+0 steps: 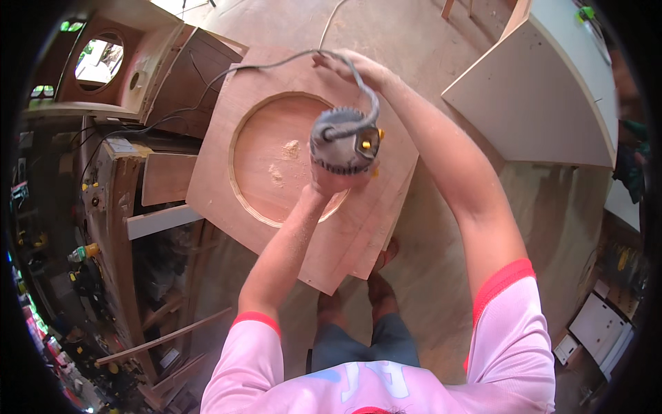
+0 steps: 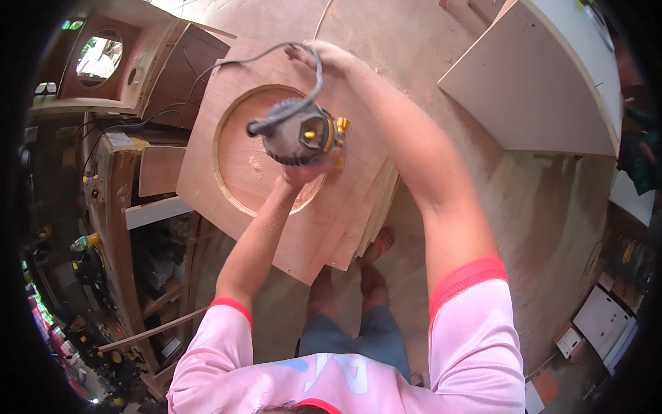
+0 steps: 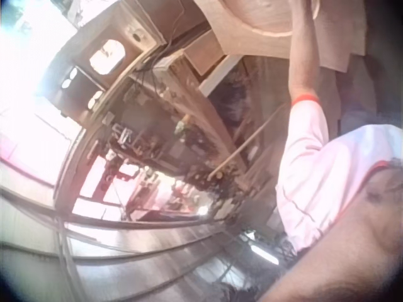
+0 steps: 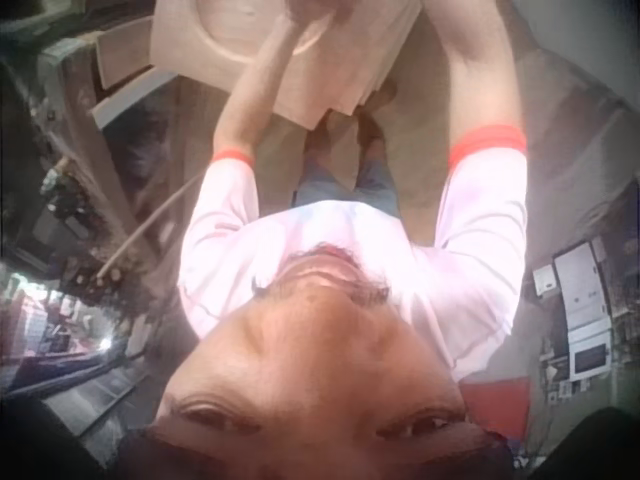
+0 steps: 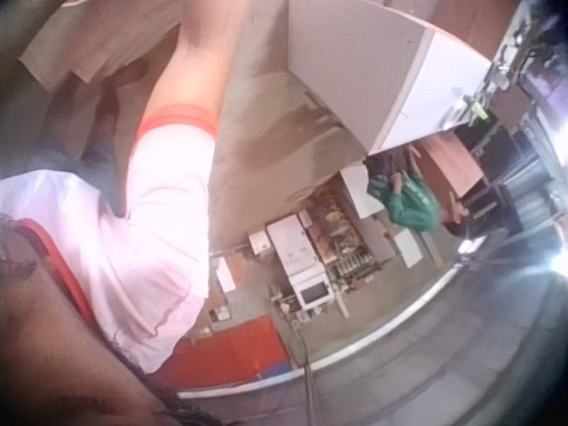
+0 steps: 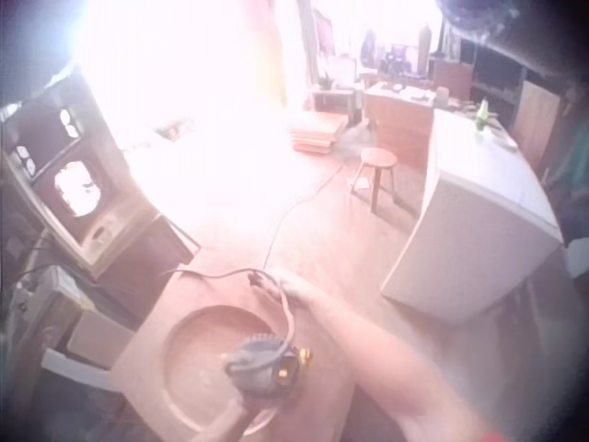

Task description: The person uses a handheld router to cut a circular hole in a square wooden board. They repeatedly guide the tool along the circular path, remove the cutout, and inspect the finished piece.

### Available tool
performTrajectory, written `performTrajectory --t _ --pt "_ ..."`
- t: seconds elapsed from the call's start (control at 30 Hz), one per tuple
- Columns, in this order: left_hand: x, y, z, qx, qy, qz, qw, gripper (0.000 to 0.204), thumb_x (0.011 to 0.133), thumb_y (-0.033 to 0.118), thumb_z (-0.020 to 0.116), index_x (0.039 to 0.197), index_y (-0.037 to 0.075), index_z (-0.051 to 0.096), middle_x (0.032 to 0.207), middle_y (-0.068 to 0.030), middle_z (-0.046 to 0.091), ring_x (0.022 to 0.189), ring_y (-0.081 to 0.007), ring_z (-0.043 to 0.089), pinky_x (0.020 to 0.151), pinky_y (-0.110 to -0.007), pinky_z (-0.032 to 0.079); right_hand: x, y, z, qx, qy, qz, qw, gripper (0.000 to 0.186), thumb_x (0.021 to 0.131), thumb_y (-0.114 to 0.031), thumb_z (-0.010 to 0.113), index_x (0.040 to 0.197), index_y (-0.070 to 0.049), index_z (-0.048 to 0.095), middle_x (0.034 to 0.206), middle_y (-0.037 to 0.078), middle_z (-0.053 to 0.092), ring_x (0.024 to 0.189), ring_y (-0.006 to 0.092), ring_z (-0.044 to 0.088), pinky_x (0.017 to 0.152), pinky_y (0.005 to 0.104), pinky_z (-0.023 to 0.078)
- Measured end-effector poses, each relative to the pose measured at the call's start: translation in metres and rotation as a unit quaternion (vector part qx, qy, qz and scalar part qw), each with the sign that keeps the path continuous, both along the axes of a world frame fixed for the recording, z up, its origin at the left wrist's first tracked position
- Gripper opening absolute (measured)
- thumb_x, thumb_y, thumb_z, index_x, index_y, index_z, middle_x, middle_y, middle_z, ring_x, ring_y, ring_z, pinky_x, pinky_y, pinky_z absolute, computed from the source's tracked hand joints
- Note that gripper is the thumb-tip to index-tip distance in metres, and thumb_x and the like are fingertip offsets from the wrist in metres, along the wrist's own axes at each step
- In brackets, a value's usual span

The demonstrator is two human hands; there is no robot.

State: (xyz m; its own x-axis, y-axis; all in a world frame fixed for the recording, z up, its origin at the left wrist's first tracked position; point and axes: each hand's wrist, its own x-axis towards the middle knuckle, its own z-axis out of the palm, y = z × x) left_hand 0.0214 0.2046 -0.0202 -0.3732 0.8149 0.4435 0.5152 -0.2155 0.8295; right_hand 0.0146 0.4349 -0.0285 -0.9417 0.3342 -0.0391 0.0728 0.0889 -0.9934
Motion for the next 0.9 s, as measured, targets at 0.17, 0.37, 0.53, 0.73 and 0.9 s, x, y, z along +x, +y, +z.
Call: performTrajectory --t 0.17,0.37,0.53,0.73,0.9 --pt "0.024 -0.021 0.004 -0.007 -0.198 0.000 0.980 0.066 0.062 0.017 0.093 0.121 0.004 0.065 0.107 -0.0117 0.074 0.093 -0.0261 0.073 0.087 -0.037 0.058 0.077 -0.033 0.047 0.205 -0.097 -0.026 0.974 0.029 0.099 -0.020 0.060 0.115 0.002 0.070 0.105 0.017 0.073 0.099 0.0236 0.070 0.087 0.0371 0.054" --pt "0.038 -0.068 0.074 -0.017 -0.064 0.002 0.998 0.070 0.060 0.019 0.094 0.120 0.005 0.063 0.102 -0.0145 0.073 0.089 -0.0287 0.073 0.081 -0.040 0.059 0.190 -0.128 0.174 -0.080 0.005 -0.009 0.997 0.047 0.104 -0.033 0.061 0.138 0.000 0.059 0.126 0.008 0.068 0.120 0.0179 0.060 0.104 0.0368 0.047" --pt "0.039 -0.136 0.152 -0.068 -0.070 0.030 0.995 0.066 0.061 0.019 0.092 0.118 0.005 0.061 0.095 -0.0173 0.071 0.086 -0.0305 0.072 0.079 -0.040 0.057 0.189 -0.188 0.238 -0.087 0.019 0.044 0.995 0.051 0.104 -0.027 0.063 0.146 0.002 0.053 0.131 0.008 0.065 0.122 0.0156 0.058 0.105 0.0338 0.047" --pt "0.036 -0.250 0.191 -0.107 -0.073 0.078 0.989 0.063 0.066 0.029 0.091 0.117 0.005 0.060 0.087 -0.0123 0.071 0.078 -0.0264 0.072 0.075 -0.039 0.056 0.162 -0.276 0.243 0.019 0.004 0.073 0.997 0.038 0.109 -0.029 0.054 0.135 -0.001 0.062 0.131 0.007 0.064 0.117 0.0140 0.058 0.096 0.0299 0.048" --pt "0.022 -0.385 0.212 -0.202 -0.031 0.151 0.967 0.059 0.066 0.032 0.090 0.112 0.006 0.062 0.087 -0.0145 0.071 0.080 -0.0307 0.072 0.076 -0.040 0.056 0.151 -0.342 0.232 -0.288 -0.025 0.083 0.954 0.054 0.107 -0.033 0.054 0.148 -0.001 0.044 0.150 0.015 0.050 0.134 0.0307 0.054 0.113 0.0466 0.044"
